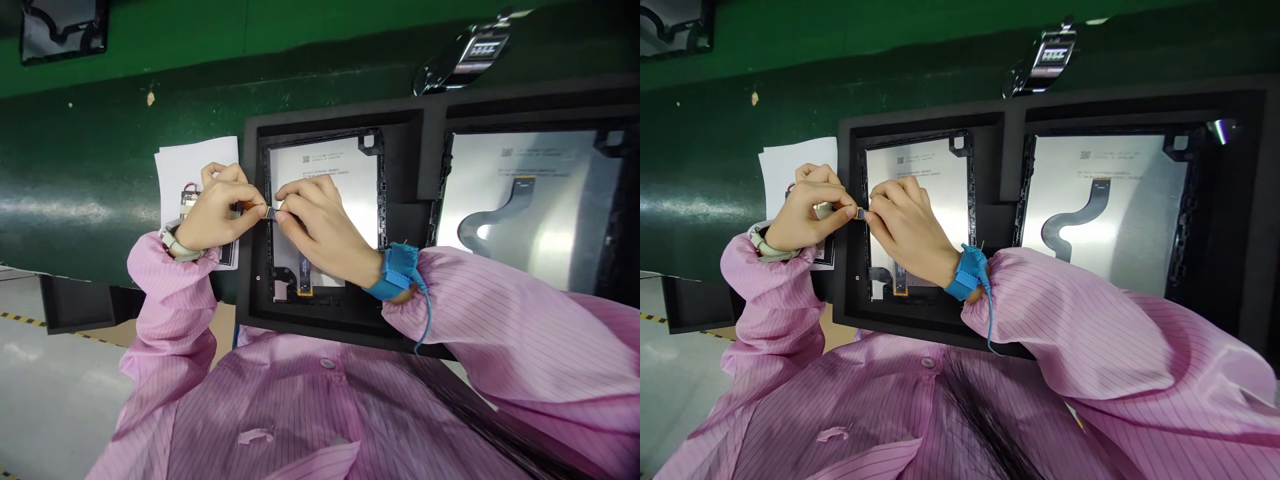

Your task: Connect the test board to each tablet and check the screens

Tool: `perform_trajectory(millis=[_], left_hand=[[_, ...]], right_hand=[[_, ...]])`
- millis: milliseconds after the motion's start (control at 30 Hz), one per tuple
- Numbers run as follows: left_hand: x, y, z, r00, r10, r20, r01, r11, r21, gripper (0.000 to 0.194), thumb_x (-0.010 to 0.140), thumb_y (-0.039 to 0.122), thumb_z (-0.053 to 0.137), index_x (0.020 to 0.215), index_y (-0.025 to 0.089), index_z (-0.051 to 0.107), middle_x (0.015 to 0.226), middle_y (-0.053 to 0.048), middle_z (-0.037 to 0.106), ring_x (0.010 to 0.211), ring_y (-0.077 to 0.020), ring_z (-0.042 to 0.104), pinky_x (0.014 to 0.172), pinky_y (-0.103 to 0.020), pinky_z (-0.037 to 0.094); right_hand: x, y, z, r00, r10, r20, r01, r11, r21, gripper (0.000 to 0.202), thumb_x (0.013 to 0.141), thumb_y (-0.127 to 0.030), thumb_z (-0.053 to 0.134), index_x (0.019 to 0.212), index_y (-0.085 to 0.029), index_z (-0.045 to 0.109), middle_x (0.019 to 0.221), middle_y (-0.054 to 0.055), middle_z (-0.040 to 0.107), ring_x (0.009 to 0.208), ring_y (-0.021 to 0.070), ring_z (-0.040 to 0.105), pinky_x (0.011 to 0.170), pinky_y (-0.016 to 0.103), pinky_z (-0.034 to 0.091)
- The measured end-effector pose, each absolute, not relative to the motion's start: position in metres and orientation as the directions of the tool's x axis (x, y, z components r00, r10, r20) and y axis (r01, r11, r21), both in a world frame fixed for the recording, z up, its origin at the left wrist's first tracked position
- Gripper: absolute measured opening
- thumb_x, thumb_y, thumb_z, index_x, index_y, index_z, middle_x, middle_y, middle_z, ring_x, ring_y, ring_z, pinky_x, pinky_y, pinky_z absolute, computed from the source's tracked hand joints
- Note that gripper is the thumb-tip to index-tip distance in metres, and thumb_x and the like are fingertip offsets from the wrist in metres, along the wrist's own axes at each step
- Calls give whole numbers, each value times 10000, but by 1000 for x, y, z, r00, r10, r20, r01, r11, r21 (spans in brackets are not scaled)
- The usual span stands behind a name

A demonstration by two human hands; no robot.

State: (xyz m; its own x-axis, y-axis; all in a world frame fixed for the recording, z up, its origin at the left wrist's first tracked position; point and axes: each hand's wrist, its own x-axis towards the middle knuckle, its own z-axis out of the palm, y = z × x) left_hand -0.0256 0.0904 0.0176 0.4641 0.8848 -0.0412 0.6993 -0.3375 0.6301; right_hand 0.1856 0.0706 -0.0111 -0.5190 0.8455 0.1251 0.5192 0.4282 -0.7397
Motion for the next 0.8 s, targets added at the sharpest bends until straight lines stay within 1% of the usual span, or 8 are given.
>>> perform_trajectory(millis=[133,300,567,700,800], left_hand=[[-25,90,18,455,890,-33,696,-332,637,222,895,328,602,742,220,720,710,11,587,828,-202,556,1024,-511,292],[-28,92,17,451,890,-66,702,-308,642,209,892,365,647,760,225,729,721,13,597,846,-207,567,1031,-502,293],[-32,94,13,468,884,-15,657,-337,674,301,907,472,676,742,228,739,712,24,605,813,-184,586,1043,-472,307],[-32,93,11,455,890,-12,659,-328,676,241,875,442,708,754,238,753,710,29,624,790,-172,585,1050,-457,317],[-31,93,9,442,897,14,677,-344,650,209,839,414,724,732,234,731,726,35,642,786,-166,590,1080,-463,313]], right_hand=[[187,71,-9,-531,843,92,531,416,-738,243,1037,-289,400,883,-220,575,1172,89,662,1134,290,493,1050,519,412],[188,72,-7,-545,836,62,523,396,-755,249,1042,-303,400,898,-224,587,1200,86,654,1157,291,485,1059,517,411],[190,72,-8,-557,825,95,484,415,-770,269,1049,-325,398,902,-219,597,1222,95,647,1173,289,475,1079,524,397],[190,72,-7,-567,818,97,466,416,-781,265,1048,-330,402,907,-217,595,1234,103,644,1174,291,475,1078,525,401],[188,72,-7,-584,808,83,466,417,-781,269,1049,-344,407,917,-213,602,1251,112,637,1197,295,466,1089,527,401]])
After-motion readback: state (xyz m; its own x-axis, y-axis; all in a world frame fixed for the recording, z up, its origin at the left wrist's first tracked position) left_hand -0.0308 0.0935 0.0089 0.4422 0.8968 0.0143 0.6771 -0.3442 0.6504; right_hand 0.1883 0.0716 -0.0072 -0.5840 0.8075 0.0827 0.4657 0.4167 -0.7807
